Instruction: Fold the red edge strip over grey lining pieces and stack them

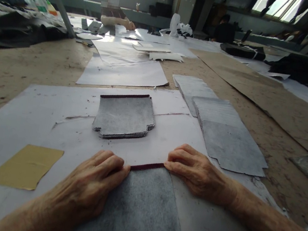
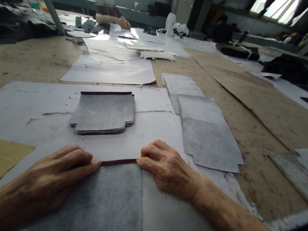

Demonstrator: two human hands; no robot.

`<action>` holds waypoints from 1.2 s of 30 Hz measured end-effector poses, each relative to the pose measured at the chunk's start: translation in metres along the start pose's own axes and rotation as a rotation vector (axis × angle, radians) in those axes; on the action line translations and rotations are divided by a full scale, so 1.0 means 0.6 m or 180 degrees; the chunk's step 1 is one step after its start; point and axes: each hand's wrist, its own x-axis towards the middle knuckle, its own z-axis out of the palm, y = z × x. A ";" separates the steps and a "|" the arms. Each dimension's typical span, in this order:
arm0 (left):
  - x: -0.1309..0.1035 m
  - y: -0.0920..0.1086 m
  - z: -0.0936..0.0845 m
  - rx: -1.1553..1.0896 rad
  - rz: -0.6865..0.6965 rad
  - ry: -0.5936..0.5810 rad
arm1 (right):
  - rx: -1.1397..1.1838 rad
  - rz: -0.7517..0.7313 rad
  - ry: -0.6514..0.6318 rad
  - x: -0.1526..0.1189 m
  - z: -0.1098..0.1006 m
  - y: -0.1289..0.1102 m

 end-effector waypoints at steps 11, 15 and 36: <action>0.000 -0.001 0.002 -0.0011 0.0056 0.0105 | 0.0995 0.1567 0.0991 -0.013 -0.006 0.016; 0.000 -0.002 0.004 0.0004 0.0064 0.0125 | -0.0058 0.1009 0.1041 0.024 0.013 -0.023; -0.067 -0.037 -0.032 -0.0069 -0.0038 0.0412 | -0.0967 -0.0093 0.0294 0.077 0.082 -0.081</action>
